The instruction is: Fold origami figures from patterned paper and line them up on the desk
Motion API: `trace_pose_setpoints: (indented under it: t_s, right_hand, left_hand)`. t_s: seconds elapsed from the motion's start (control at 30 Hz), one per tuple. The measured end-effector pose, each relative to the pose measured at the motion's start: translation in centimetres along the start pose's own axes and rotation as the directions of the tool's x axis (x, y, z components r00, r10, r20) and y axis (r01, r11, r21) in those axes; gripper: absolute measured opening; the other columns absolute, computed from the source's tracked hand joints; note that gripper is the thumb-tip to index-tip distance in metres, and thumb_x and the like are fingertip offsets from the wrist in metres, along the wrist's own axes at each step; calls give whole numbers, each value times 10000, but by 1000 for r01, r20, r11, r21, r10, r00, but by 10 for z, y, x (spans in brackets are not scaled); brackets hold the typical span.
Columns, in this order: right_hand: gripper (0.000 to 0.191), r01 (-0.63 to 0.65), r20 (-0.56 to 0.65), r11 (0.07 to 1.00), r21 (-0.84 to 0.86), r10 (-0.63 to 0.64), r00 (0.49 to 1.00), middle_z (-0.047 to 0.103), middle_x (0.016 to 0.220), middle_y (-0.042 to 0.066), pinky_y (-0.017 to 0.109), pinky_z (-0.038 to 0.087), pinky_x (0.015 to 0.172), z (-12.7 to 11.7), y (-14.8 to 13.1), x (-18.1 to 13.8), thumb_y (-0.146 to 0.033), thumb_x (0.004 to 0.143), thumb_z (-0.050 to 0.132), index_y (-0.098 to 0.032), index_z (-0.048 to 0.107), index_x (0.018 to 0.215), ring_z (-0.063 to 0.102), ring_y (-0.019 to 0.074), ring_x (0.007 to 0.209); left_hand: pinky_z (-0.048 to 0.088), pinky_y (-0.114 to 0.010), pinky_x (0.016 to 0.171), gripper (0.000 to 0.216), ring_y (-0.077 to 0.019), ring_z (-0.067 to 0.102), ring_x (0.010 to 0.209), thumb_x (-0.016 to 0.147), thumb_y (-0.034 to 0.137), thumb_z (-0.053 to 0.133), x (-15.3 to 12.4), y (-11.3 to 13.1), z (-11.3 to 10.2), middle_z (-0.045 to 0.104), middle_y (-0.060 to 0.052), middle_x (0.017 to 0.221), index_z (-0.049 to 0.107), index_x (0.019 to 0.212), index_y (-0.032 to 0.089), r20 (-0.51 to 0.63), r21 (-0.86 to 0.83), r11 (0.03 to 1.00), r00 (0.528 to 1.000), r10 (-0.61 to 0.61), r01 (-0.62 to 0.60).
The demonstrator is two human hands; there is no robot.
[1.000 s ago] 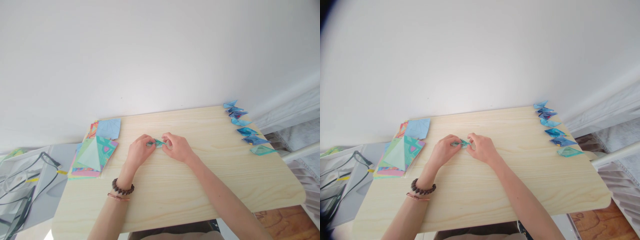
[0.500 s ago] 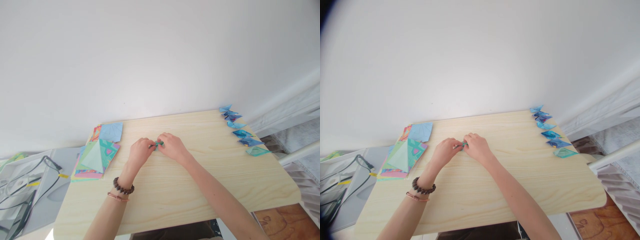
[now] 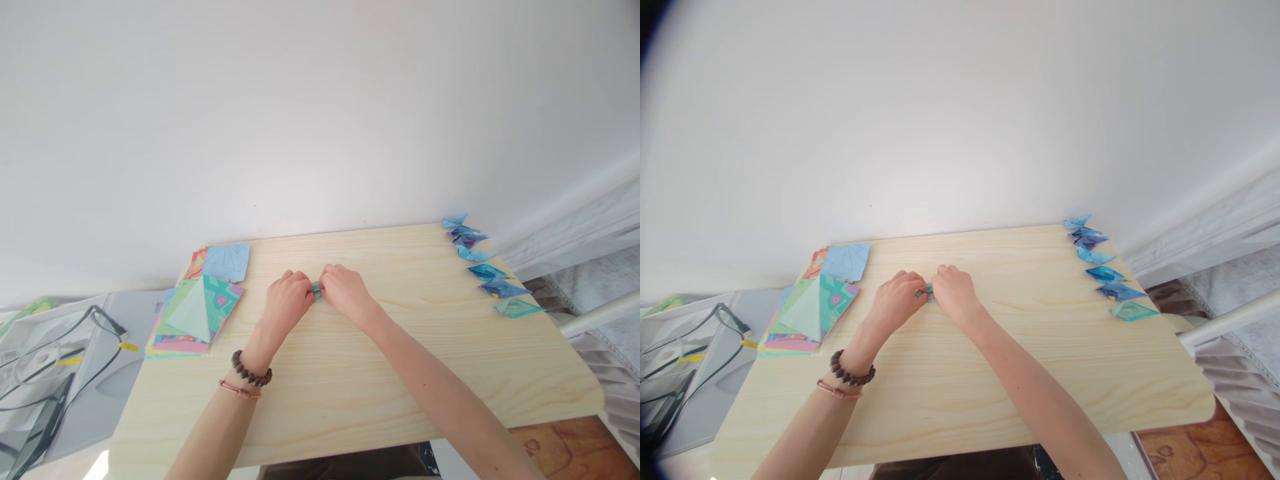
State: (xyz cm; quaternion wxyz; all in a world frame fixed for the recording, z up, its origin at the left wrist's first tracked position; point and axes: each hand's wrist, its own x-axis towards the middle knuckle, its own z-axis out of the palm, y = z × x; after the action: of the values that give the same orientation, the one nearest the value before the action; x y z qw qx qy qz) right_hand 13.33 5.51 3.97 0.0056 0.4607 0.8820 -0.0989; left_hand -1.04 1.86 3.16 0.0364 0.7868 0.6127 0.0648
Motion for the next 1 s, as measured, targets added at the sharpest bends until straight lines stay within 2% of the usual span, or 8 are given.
trace_pose_setpoints:
  t_s: [0.13, 0.37, 0.5, 0.7, 0.8, 0.87, 0.93, 1.0]
  right_hand:
    - [164, 15, -10, 999, -40, -15, 1000, 600, 912, 95, 263, 438, 600, 1, -1, 2, -156, 832, 498, -172, 655, 785, 544, 218, 891]
    - [173, 30, -37, 998, -57, -32, 999, 599, 911, 105, 268, 424, 599, 2, -6, 1, -78, 802, 496, -160, 648, 793, 531, 219, 876]
    - [183, 12, -51, 1000, -20, -13, 999, 601, 913, 92, 270, 422, 604, 4, 0, -3, -184, 854, 485, -178, 656, 791, 534, 213, 883]
    - [180, -10, -68, 994, 112, 17, 998, 602, 919, 49, 256, 409, 629, 10, 11, -5, -273, 858, 499, -241, 675, 838, 546, 195, 904]
    - [170, 4, -55, 985, 171, 5, 998, 607, 915, 54, 249, 404, 646, 10, 13, -4, -255, 843, 514, -215, 678, 827, 559, 185, 888]
    - [157, 13, -40, 964, 265, -2, 999, 611, 909, 53, 248, 405, 672, 9, 18, -3, -270, 825, 539, -199, 678, 799, 569, 172, 857]
    - [176, 18, -15, 908, 420, -13, 1000, 618, 898, 45, 248, 412, 688, 8, 27, -4, -323, 817, 554, -198, 675, 792, 576, 158, 817]
    - [212, 24, 37, 796, 605, -58, 998, 627, 877, 28, 246, 425, 674, 7, 37, -6, -389, 801, 571, -214, 669, 868, 579, 143, 768]
  left_hand:
    - [415, -322, 691, 149, -235, 516, 905, 800, 159, 521, 3, -1, 1, 649, -67, 886, 657, 749, 191, -11, 11, 999, 999, 38, -38]
    - [407, -342, 697, 184, -252, 509, 913, 836, 170, 480, 2, 0, 3, 643, -82, 889, 657, 788, 190, -11, 33, 998, 998, 54, -54]
    - [420, -316, 690, 151, -230, 513, 909, 835, 217, 512, -2, -4, 2, 634, -61, 932, 661, 814, 208, -12, -3, 1000, 999, 31, -31]
    - [428, -287, 658, 150, -217, 527, 897, 828, 290, 537, -3, -8, -1, 619, -54, 958, 661, 804, 209, -4, -78, 997, 1000, -11, 11]
    - [439, -292, 710, 167, -206, 539, 888, 823, 331, 540, -3, -15, -1, 618, -50, 943, 654, 819, 208, 19, -195, 980, 999, 43, -38]
    - [445, -290, 740, 222, -197, 546, 878, 785, 385, 583, -3, -23, 0, 614, -43, 971, 646, 921, 221, 40, -333, 938, 992, 119, -99]
    - [446, -279, 721, 341, -181, 554, 833, 731, 411, 639, -4, -32, 2, 611, -36, 992, 623, 1025, 239, 66, -457, 883, 986, 152, -106]
    - [432, -257, 667, 317, -154, 549, 732, 747, 416, 621, -4, -38, 4, 625, -19, 859, 632, 1002, 227, 108, -562, 827, 989, 100, -22]
